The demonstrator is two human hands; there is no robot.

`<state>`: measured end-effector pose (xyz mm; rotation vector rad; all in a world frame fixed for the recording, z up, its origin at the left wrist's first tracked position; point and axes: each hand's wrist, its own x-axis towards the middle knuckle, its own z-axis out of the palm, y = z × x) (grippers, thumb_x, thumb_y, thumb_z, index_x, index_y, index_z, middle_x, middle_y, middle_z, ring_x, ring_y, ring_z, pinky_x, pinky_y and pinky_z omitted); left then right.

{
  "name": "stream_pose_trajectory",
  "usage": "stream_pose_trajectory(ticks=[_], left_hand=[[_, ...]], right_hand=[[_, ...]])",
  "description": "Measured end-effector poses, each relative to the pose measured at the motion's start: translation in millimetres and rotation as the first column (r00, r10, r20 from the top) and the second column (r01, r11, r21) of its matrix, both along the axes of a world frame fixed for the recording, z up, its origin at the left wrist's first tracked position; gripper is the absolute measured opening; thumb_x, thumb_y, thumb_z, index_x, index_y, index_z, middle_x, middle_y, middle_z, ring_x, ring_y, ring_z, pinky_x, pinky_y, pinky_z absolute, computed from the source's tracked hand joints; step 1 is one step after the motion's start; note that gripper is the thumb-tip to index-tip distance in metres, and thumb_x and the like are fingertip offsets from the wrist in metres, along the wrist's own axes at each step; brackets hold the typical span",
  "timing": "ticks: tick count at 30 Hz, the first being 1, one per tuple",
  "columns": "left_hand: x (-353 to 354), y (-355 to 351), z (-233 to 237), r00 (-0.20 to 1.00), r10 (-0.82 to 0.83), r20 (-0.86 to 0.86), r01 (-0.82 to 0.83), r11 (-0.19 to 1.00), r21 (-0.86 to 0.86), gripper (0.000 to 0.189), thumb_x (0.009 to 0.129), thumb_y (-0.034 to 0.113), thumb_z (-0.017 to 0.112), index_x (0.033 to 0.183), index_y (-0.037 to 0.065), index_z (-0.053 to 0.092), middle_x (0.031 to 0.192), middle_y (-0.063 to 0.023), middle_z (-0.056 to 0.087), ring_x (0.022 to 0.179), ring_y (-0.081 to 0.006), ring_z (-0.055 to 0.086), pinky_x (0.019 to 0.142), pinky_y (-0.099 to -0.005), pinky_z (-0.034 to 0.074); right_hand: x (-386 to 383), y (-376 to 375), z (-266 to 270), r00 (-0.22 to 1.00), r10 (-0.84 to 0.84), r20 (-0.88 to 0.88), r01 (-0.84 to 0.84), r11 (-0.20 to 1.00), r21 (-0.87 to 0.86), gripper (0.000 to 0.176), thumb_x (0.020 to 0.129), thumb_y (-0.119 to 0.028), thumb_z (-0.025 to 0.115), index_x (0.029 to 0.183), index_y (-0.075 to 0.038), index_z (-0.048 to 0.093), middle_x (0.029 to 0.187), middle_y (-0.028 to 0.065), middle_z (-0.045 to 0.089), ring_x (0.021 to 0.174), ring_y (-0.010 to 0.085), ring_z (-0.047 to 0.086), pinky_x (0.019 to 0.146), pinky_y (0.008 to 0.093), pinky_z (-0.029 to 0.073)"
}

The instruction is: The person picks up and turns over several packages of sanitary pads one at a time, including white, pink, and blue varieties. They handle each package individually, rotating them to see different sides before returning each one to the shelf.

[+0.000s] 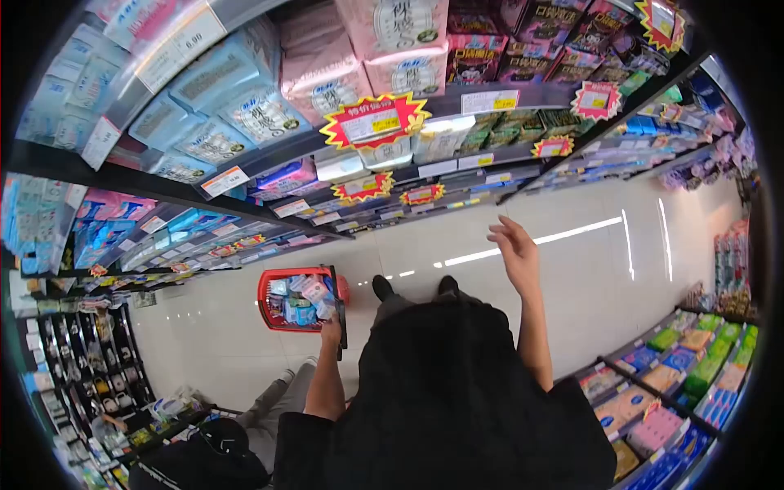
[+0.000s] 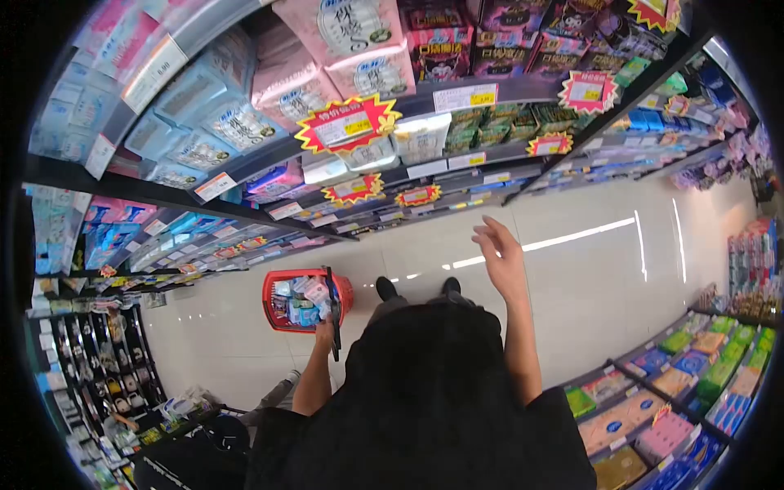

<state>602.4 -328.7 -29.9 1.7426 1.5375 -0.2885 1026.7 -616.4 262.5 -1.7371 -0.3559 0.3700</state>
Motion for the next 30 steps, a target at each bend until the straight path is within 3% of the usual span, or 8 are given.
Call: stream_pose_trajectory(ticks=[7,12,13,16,18,20,26,30], left_hand=[[54,-49,24,0.971,-0.237,-0.024,0.235,0.97,-0.057,0.057,0.094,0.046,0.038,0.1,-0.005,0.063,0.093,-0.0297,0.064,0.098,-0.0414,0.062,0.085,-0.0446,0.046],[53,-53,0,0.967,-0.241,0.082,0.248,0.964,-0.095,0.05,0.092,0.04,0.046,0.114,-0.003,0.059,0.112,-0.0301,0.06,0.114,-0.0407,0.055,0.095,-0.0433,0.043],[112,-57,116,0.926,-0.378,0.001,0.376,0.919,-0.117,0.049,0.091,0.036,0.049,0.125,0.001,0.053,0.12,-0.0276,0.057,0.12,-0.0406,0.051,0.099,-0.0446,0.041],[191,-31,215,0.839,-0.291,0.459,0.188,0.948,0.257,0.042,0.094,0.029,0.054,0.123,-0.001,0.056,0.116,-0.0196,0.063,0.11,-0.0279,0.059,0.093,-0.0353,0.045],[261,-27,341,0.611,-0.371,0.7,0.105,0.914,0.392,0.035,0.092,0.015,0.058,0.125,0.003,0.057,0.119,-0.0146,0.063,0.108,-0.021,0.06,0.091,-0.0328,0.046],[304,-20,430,0.487,-0.587,0.646,0.074,0.766,0.639,0.038,0.088,0.01,0.062,0.124,0.0,0.056,0.119,-0.0138,0.061,0.106,-0.0203,0.059,0.093,-0.0335,0.045],[408,8,504,0.331,-0.65,0.684,-0.329,0.6,0.729,0.047,0.083,0.012,0.068,0.126,-0.001,0.053,0.116,-0.0162,0.059,0.104,-0.0233,0.06,0.089,-0.0354,0.047],[420,6,520,0.484,-0.669,0.564,-0.055,0.62,0.783,0.05,0.08,0.018,0.07,0.12,-0.006,0.052,0.103,-0.0206,0.056,0.095,-0.0358,0.058,0.083,-0.0388,0.046]], right_hand=[[35,-44,-10,0.989,-0.02,-0.145,0.029,0.998,0.061,0.034,0.093,-0.007,0.053,0.124,0.006,0.053,0.102,0.014,0.066,0.091,0.0193,0.065,0.083,0.0282,0.048],[58,-29,15,0.988,0.09,-0.122,-0.083,0.995,0.061,0.034,0.093,-0.006,0.053,0.125,0.005,0.052,0.106,0.0138,0.066,0.094,0.0191,0.065,0.086,0.0294,0.049],[64,-22,22,0.99,0.116,-0.085,-0.109,0.991,0.084,0.034,0.093,-0.006,0.053,0.126,0.004,0.052,0.105,0.0137,0.066,0.094,0.0189,0.065,0.086,0.0294,0.049],[80,10,59,0.984,0.169,0.056,-0.175,0.974,0.145,0.035,0.093,-0.006,0.053,0.127,0.003,0.052,0.106,0.0134,0.066,0.099,0.0176,0.064,0.089,0.0298,0.048],[84,43,104,0.967,0.192,0.167,-0.227,0.947,0.226,0.036,0.093,-0.006,0.054,0.128,0.002,0.051,0.109,0.0129,0.065,0.101,0.0175,0.063,0.09,0.03,0.048],[80,77,154,0.949,0.162,0.271,-0.235,0.936,0.264,0.038,0.092,-0.004,0.055,0.13,0.002,0.05,0.114,0.0133,0.063,0.105,0.0177,0.061,0.09,0.0303,0.048],[105,163,204,0.843,0.003,0.537,-0.235,0.902,0.363,0.047,0.088,-0.01,0.06,0.131,0.003,0.048,0.118,0.0175,0.058,0.112,0.0237,0.056,0.093,0.032,0.044],[117,180,205,0.842,0.024,0.538,-0.199,0.942,0.27,0.05,0.083,-0.014,0.063,0.126,0.006,0.049,0.113,0.0203,0.056,0.105,0.0289,0.057,0.09,0.0331,0.044]])
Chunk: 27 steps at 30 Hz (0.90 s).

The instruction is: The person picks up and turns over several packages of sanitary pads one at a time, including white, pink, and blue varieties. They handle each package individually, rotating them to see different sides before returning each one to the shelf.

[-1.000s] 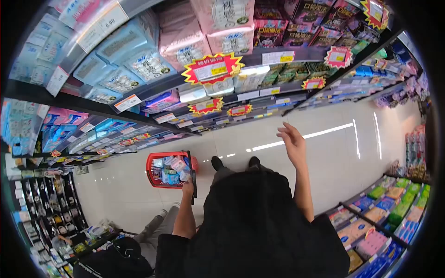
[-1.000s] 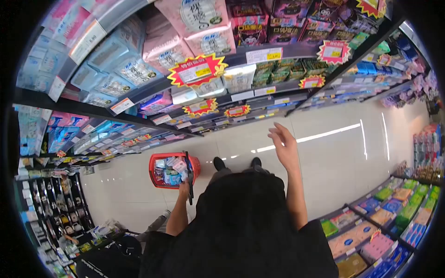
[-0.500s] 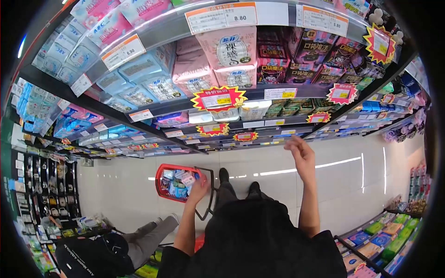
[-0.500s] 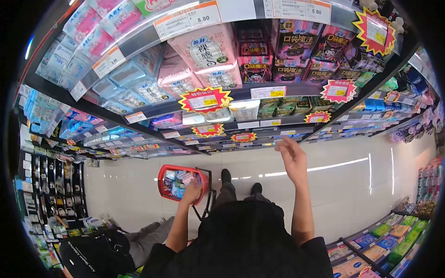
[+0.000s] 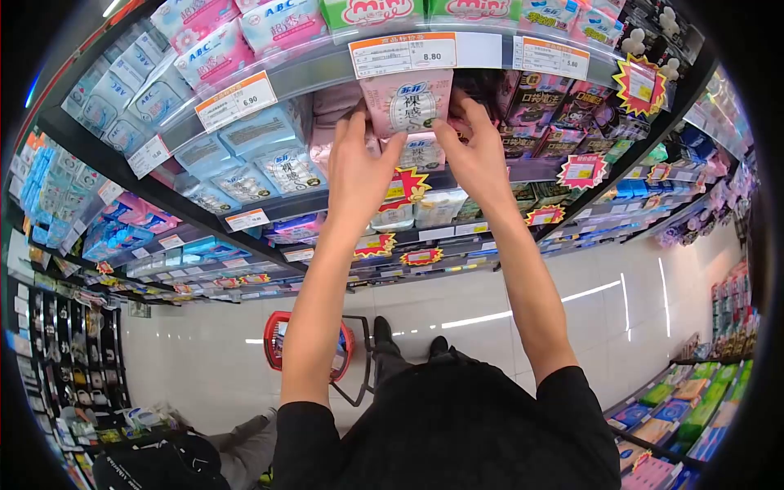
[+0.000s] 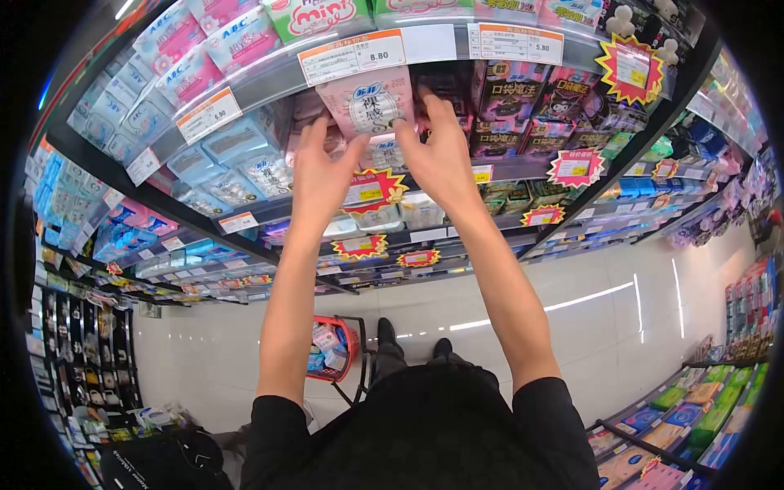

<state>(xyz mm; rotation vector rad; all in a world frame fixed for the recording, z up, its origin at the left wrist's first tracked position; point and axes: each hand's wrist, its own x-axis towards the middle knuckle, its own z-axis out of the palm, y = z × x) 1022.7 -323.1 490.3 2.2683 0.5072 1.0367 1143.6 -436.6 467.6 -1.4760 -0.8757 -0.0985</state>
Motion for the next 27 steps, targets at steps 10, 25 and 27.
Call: stream_pose_trajectory(ticks=[10,25,27], left_hand=[[-24,-19,-14,0.976,-0.131,0.173,0.159,0.975,-0.158,0.051,0.071,0.015,0.08,0.108,0.001,0.047,0.134,-0.0185,0.046,0.12,-0.0312,0.048,0.099,-0.0405,0.039],[-81,-83,-80,0.899,-0.351,0.262,0.404,0.433,-0.805,0.073,0.086,0.005,0.063,0.146,0.004,0.02,0.109,-0.0117,0.056,0.101,-0.0175,0.055,0.093,-0.0336,0.041],[-83,-88,-85,0.931,-0.349,0.109,0.273,0.464,-0.843,0.065,0.096,0.015,0.052,0.15,0.008,0.017,0.103,-0.0089,0.058,0.096,-0.0143,0.054,0.089,-0.031,0.041]], right_hand=[[-48,-31,-7,0.998,-0.008,0.06,0.004,0.997,0.08,0.046,0.082,-0.003,0.063,0.125,0.004,0.047,0.113,0.0132,0.055,0.107,0.0219,0.053,0.096,0.0332,0.04],[-81,-148,-87,0.761,0.349,-0.547,-0.305,0.936,0.174,0.073,0.078,-0.003,0.069,0.141,0.0,0.032,0.126,0.0151,0.051,0.116,0.023,0.051,0.099,0.0371,0.041],[-81,-157,-90,0.711,0.337,-0.616,-0.304,0.939,0.162,0.074,0.079,-0.004,0.068,0.142,0.0,0.031,0.121,0.0145,0.054,0.113,0.0222,0.053,0.099,0.0363,0.042]])
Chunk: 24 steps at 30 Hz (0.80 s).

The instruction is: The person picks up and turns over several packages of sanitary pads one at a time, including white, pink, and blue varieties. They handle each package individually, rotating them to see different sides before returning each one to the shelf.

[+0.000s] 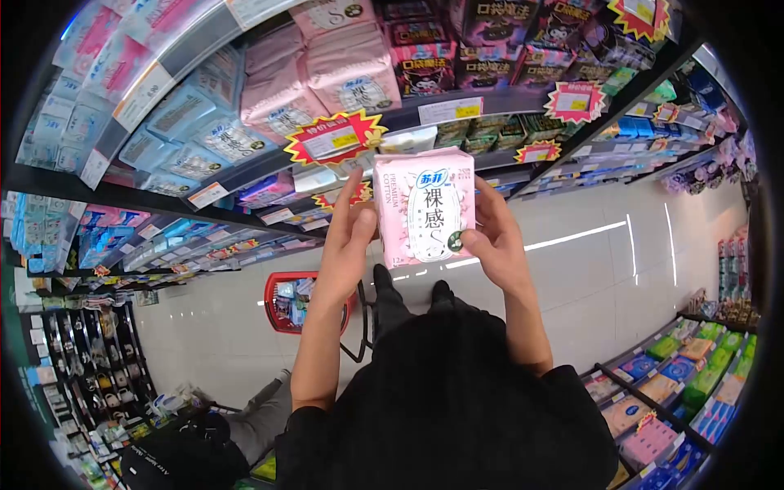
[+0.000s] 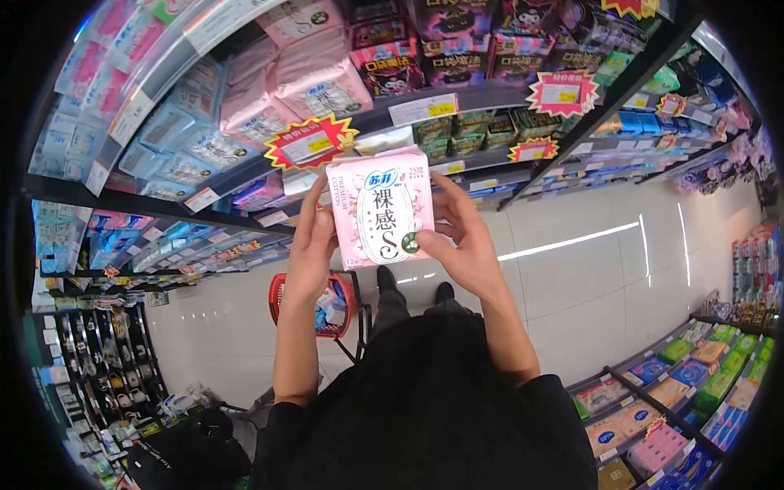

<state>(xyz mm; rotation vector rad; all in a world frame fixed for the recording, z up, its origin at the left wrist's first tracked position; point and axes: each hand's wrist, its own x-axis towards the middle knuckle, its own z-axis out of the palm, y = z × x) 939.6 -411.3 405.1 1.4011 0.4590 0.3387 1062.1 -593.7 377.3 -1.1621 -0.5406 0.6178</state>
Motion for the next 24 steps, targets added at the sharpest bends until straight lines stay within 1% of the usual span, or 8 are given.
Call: stream_pose_trajectory(ticks=[3,5,6,8,9,14,23,24], left_hand=[[0,-13,-16,0.997,0.053,-0.047,-0.053,0.999,0.009,0.058,0.096,0.015,0.051,0.148,0.008,0.027,0.1,-0.0067,0.058,0.092,-0.0118,0.053,0.083,-0.0277,0.041],[-1,-18,-13,0.999,-0.014,-0.053,0.015,1.0,0.015,0.055,0.098,0.016,0.049,0.148,0.008,0.027,0.118,-0.0105,0.055,0.106,-0.0144,0.052,0.091,-0.0293,0.041],[-1,-21,-13,0.997,-0.045,-0.056,0.046,0.999,0.016,0.054,0.099,0.017,0.047,0.148,0.008,0.027,0.128,-0.0123,0.054,0.113,-0.0157,0.052,0.095,-0.0301,0.041],[2,-24,-19,0.998,-0.056,-0.01,0.057,0.996,0.075,0.048,0.097,0.011,0.047,0.143,0.006,0.034,0.116,-0.0119,0.059,0.102,-0.0142,0.056,0.088,-0.0286,0.044],[3,-25,-18,0.997,-0.074,-0.017,0.075,0.993,0.089,0.046,0.097,0.012,0.047,0.141,0.005,0.036,0.113,-0.0116,0.06,0.099,-0.0137,0.056,0.085,-0.0283,0.045],[8,-36,-15,0.994,-0.101,0.032,0.097,0.99,0.099,0.038,0.097,0.014,0.051,0.132,0.003,0.043,0.094,-0.007,0.06,0.081,-0.0103,0.056,0.068,-0.0253,0.046],[4,-34,-19,0.994,-0.106,0.038,0.106,0.994,-0.02,0.037,0.093,0.011,0.057,0.128,0.003,0.047,0.088,-0.0042,0.059,0.078,-0.0085,0.055,0.064,-0.0224,0.045],[2,-34,-19,0.996,-0.079,0.028,0.079,0.997,0.026,0.038,0.092,0.01,0.059,0.128,0.003,0.047,0.09,-0.0041,0.058,0.079,-0.0086,0.055,0.065,-0.0229,0.045]], right_hand=[[-1,-11,-15,1.0,0.027,0.003,-0.027,1.0,0.006,0.059,0.088,-0.009,0.061,0.14,0.003,0.035,0.124,0.0139,0.055,0.113,0.0209,0.054,0.098,0.0345,0.042],[1,-21,-29,0.994,0.044,0.1,-0.031,0.992,-0.121,0.049,0.096,-0.017,0.05,0.137,0.006,0.039,0.13,0.014,0.053,0.116,0.0211,0.054,0.098,0.0337,0.042],[1,-24,-37,0.993,0.063,-0.095,-0.069,0.996,-0.059,0.048,0.097,-0.018,0.047,0.137,0.007,0.038,0.13,0.0139,0.053,0.116,0.0207,0.054,0.099,0.0335,0.042],[0,-26,-47,0.877,0.135,-0.461,-0.108,0.991,0.084,0.048,0.1,-0.021,0.041,0.137,0.008,0.038,0.13,0.0137,0.053,0.117,0.02,0.054,0.099,0.033,0.041],[0,-27,-47,0.856,0.109,-0.505,-0.09,0.994,0.061,0.047,0.101,-0.022,0.035,0.137,0.008,0.038,0.131,0.0137,0.053,0.118,0.0195,0.054,0.101,0.0336,0.041],[-1,-33,-65,0.79,0.109,-0.604,-0.031,0.99,0.139,0.047,0.102,-0.024,0.035,0.136,0.007,0.039,0.132,0.0148,0.052,0.117,0.0208,0.054,0.1,0.0366,0.043],[1,-36,-76,0.727,0.197,-0.658,-0.083,0.976,0.201,0.046,0.102,-0.028,0.033,0.133,0.006,0.043,0.127,0.016,0.056,0.114,0.0246,0.057,0.095,0.04,0.047],[-1,-33,-74,0.719,0.182,-0.671,-0.067,0.979,0.194,0.046,0.102,-0.027,0.033,0.133,0.005,0.043,0.128,0.016,0.056,0.114,0.0247,0.057,0.095,0.0402,0.047]])
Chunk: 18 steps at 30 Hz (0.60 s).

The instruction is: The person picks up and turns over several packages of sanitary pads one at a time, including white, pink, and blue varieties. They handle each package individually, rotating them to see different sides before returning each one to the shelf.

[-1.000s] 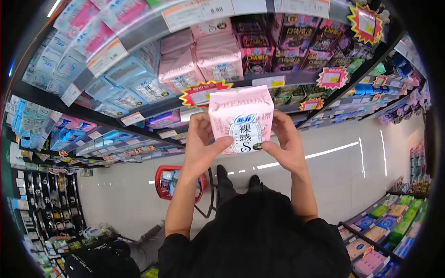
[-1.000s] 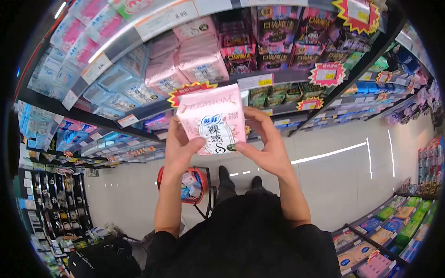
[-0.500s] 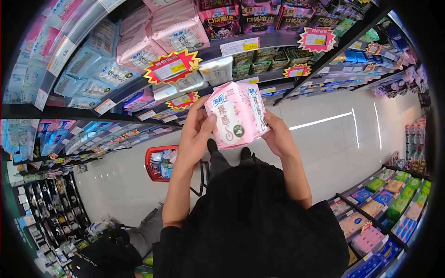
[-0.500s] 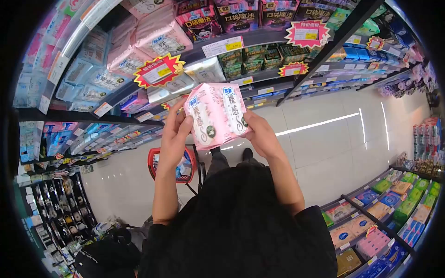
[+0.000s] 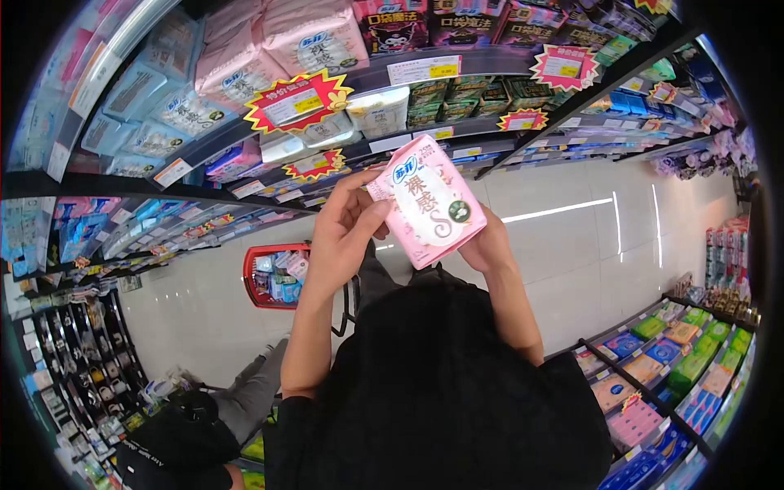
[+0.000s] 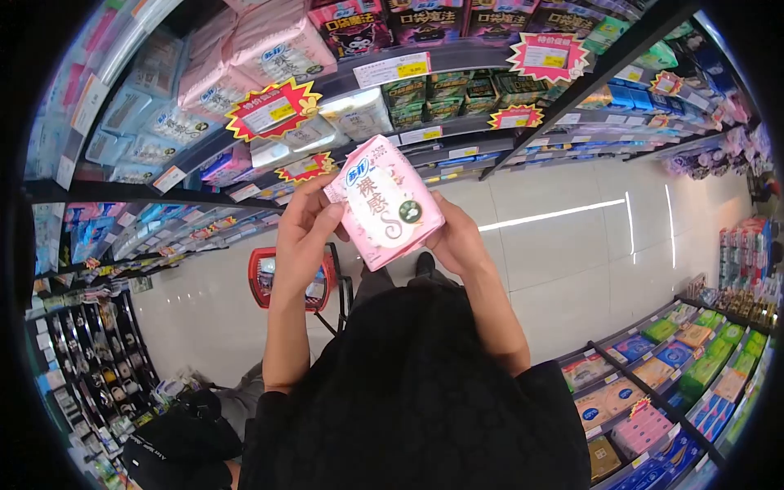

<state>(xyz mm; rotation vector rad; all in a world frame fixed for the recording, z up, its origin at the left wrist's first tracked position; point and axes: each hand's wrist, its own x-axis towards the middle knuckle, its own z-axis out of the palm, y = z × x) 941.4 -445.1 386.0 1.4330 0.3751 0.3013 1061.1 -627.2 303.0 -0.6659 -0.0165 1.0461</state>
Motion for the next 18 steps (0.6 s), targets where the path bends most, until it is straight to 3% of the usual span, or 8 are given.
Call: stream_pose_trajectory(ticks=[5,8,11,14,15,18], left_hand=[[-2,3,-10,0.991,0.093,0.099,-0.118,0.949,0.293,0.043,0.085,0.008,0.067,0.124,0.003,0.049,0.103,-0.006,0.053,0.093,-0.0122,0.055,0.078,-0.0282,0.046],[-1,7,-10,0.989,0.117,0.093,-0.142,0.934,0.329,0.05,0.086,0.011,0.067,0.131,0.004,0.045,0.116,-0.011,0.051,0.107,-0.0179,0.053,0.09,-0.0336,0.044],[2,5,-5,0.983,0.104,0.15,-0.134,0.968,0.212,0.047,0.091,0.013,0.06,0.133,0.002,0.046,0.125,-0.0144,0.05,0.117,-0.0214,0.049,0.097,-0.0348,0.041],[1,14,-6,0.996,-0.022,0.089,-0.021,0.891,0.453,0.037,0.096,0.015,0.051,0.13,0.002,0.052,0.134,-0.0151,0.046,0.119,-0.0218,0.048,0.099,-0.0341,0.038],[2,13,-4,0.999,0.003,0.046,-0.027,0.85,0.527,0.03,0.098,0.015,0.047,0.122,0.001,0.059,0.128,-0.0133,0.049,0.114,-0.02,0.051,0.094,-0.0312,0.042],[2,9,-7,0.986,0.087,-0.144,-0.044,0.959,0.28,0.03,0.097,0.019,0.05,0.12,0.003,0.061,0.115,-0.0107,0.051,0.099,-0.0166,0.056,0.079,-0.0274,0.048]], right_hand=[[-9,20,-8,0.995,-0.089,-0.05,0.087,0.995,-0.043,0.045,0.101,-0.025,0.032,0.137,0.002,0.04,0.134,0.0153,0.051,0.118,0.0243,0.055,0.096,0.0383,0.047],[-12,21,6,0.995,-0.095,-0.04,0.087,0.983,-0.163,0.045,0.101,-0.025,0.033,0.136,0.002,0.04,0.132,0.0146,0.052,0.117,0.0231,0.055,0.097,0.037,0.047],[-12,16,1,0.998,-0.05,-0.025,0.047,0.994,-0.103,0.047,0.098,-0.022,0.038,0.138,0.003,0.037,0.136,0.0162,0.048,0.119,0.0276,0.054,0.1,0.0403,0.045],[-13,17,2,0.997,-0.009,0.08,0.019,0.992,-0.126,0.044,0.1,-0.024,0.035,0.134,0.002,0.044,0.124,0.0121,0.058,0.108,0.0203,0.06,0.086,0.0362,0.054],[-13,17,2,0.999,-0.03,0.038,0.034,0.993,-0.115,0.044,0.1,-0.025,0.034,0.134,0.002,0.043,0.119,0.0138,0.06,0.101,0.0221,0.063,0.078,0.0359,0.055],[-14,13,-2,0.999,-0.019,-0.034,0.017,0.999,-0.041,0.046,0.101,-0.027,0.03,0.134,0.003,0.042,0.104,0.0192,0.065,0.079,0.0277,0.068,0.057,0.0352,0.058]])
